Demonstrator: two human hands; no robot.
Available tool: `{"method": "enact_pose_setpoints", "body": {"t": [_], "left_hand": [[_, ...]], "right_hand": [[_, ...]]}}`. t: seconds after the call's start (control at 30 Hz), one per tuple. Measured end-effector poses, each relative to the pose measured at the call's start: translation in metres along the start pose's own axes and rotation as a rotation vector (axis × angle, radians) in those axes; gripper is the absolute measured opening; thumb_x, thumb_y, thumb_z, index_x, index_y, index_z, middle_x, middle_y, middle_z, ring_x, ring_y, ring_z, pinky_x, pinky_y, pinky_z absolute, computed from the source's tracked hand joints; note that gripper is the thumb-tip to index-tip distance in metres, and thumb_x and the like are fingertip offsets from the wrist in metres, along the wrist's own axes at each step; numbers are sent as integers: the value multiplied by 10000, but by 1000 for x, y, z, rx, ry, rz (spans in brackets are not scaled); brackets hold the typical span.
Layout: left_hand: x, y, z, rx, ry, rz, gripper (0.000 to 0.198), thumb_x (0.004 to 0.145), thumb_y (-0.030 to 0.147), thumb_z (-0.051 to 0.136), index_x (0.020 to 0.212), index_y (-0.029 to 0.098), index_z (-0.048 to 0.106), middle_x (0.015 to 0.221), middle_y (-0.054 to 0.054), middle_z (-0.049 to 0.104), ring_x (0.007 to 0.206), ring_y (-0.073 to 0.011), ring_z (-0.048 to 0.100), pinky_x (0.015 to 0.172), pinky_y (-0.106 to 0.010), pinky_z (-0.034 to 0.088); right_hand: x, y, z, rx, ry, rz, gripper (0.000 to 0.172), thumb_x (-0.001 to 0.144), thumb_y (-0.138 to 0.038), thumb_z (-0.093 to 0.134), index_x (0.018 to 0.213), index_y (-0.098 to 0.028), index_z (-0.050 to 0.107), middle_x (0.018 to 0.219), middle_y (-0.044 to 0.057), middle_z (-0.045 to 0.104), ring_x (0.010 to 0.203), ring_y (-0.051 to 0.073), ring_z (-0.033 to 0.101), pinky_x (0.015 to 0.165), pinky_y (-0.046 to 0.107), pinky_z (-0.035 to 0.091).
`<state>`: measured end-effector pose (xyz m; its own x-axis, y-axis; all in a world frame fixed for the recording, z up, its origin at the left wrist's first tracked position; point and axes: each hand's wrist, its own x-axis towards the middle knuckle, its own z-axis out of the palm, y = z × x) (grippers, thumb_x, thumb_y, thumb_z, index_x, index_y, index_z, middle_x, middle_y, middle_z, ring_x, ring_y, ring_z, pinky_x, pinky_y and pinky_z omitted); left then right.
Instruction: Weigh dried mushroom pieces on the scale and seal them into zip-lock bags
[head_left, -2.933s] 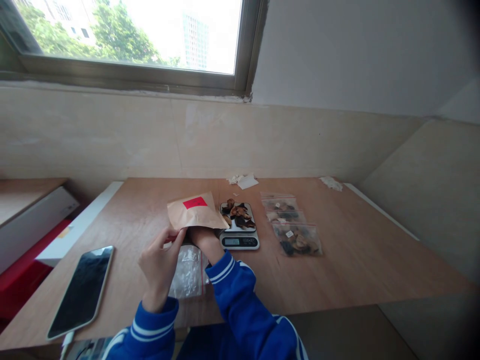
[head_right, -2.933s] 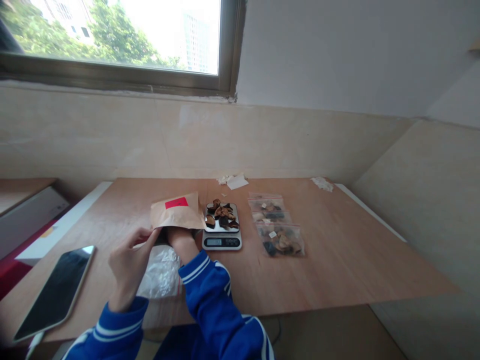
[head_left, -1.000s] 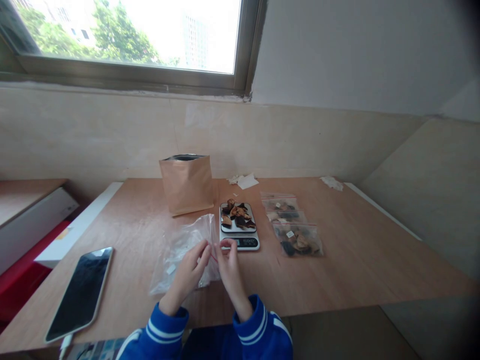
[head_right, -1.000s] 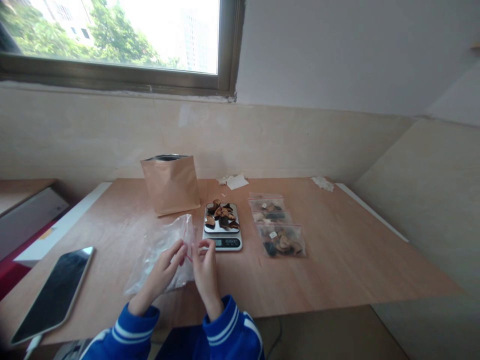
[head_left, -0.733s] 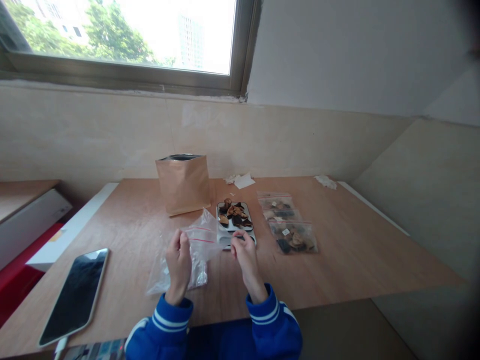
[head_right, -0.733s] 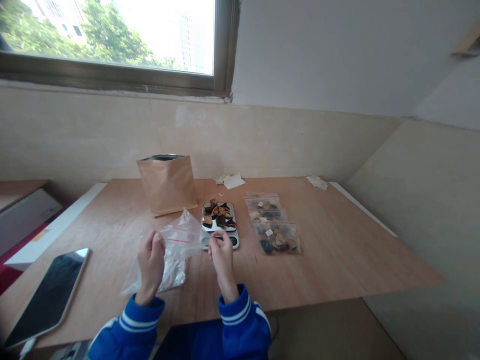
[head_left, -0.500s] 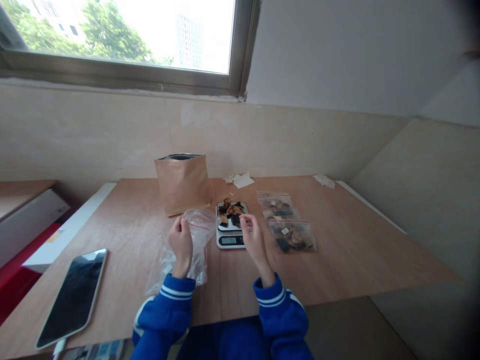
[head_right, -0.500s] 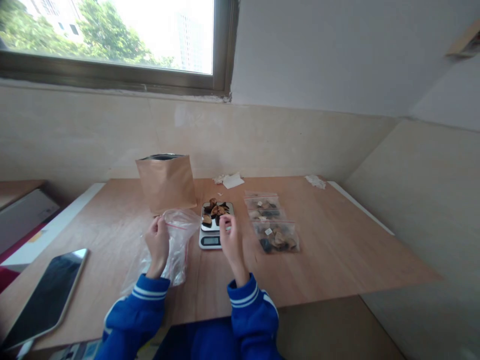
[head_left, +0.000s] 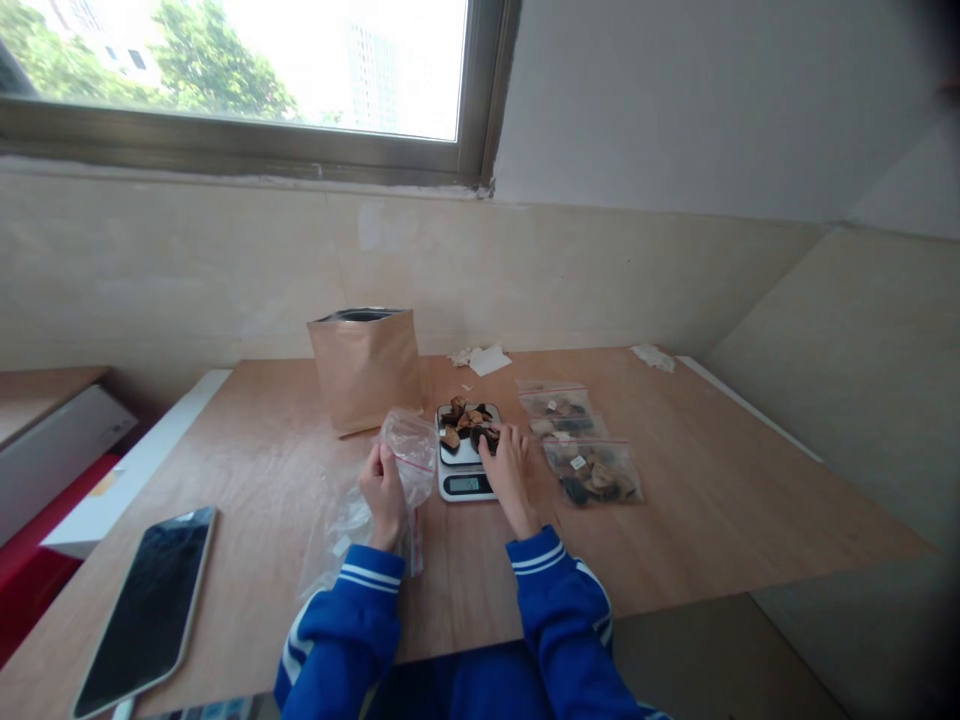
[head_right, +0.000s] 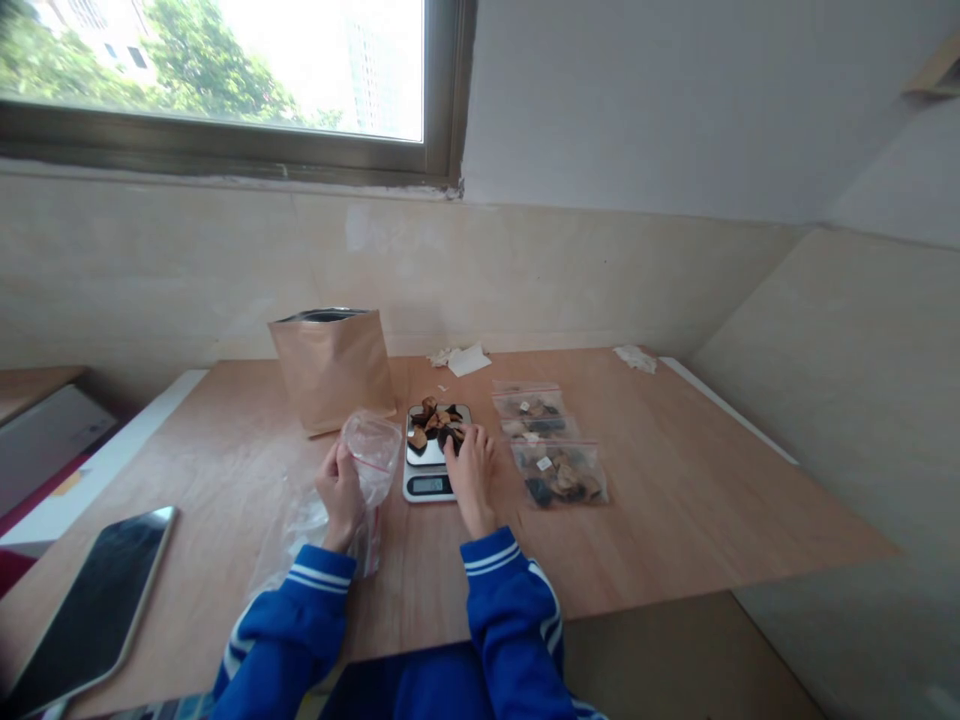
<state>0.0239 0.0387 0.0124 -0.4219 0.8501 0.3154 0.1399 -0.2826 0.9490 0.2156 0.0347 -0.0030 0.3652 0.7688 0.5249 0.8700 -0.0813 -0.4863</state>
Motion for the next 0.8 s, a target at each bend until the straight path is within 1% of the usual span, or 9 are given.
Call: {"method": "enact_pose_setpoints", "body": {"t": [0.07,0.23,0.33,0.4,0.47,0.63,0.73,0.8], "left_hand": [[-1,0,-1,-6,3,4,374,875,441,469,613,177,492,546,49,373,531,-104,337,511,-239,267],[-2,-1,0,-47,-9,-5,384,877,459,466,626,172,521,556,43,383,539,-108,344,510,-237,280],[-2,-3,-1,-66,-44,-6,387,876,476,466,677,164,578,586,26,440,570,-120,387,535,-241,313],[-2,-5,-1,-80,-66,-12,394,875,487,467,686,163,588,595,21,454,578,-123,397,543,-242,322],[-1,-7,-1,-97,-72,-21,393,873,487,474,666,166,567,586,27,440,566,-118,382,536,-240,316],[1,-9,-1,-139,-18,-52,387,870,463,488,607,180,488,559,45,404,537,-102,332,523,-233,292],[1,-9,-1,-159,-28,-57,379,873,453,490,612,179,486,560,46,399,537,-99,329,521,-231,288],[0,-9,0,-169,-39,-59,384,874,459,490,611,179,479,560,46,399,536,-98,331,522,-230,290]], "right_hand": [[0,5,-2,35,25,9,201,900,-313,472,991,-169,579,1000,122,594,961,277,532,863,431,421],[2,18,-8,231,72,-5,251,928,-389,422,959,-179,556,953,109,577,907,238,569,816,373,460],[4,22,-14,259,72,-1,282,938,-435,395,875,-199,536,882,93,593,856,233,577,786,361,461],[4,21,-17,256,58,3,302,946,-446,368,833,-209,517,834,86,605,824,235,580,767,361,458],[5,20,-19,248,47,10,310,949,-445,349,821,-213,511,811,85,617,798,238,585,751,362,454],[6,19,-18,253,35,60,312,948,-407,314,845,-209,531,826,103,643,787,243,600,731,361,455],[7,22,-19,269,28,86,284,928,-401,352,874,-205,550,869,106,661,839,248,611,765,367,459],[9,20,-21,306,41,130,273,910,-407,378,878,-201,554,876,106,669,838,250,619,766,371,465]]}}
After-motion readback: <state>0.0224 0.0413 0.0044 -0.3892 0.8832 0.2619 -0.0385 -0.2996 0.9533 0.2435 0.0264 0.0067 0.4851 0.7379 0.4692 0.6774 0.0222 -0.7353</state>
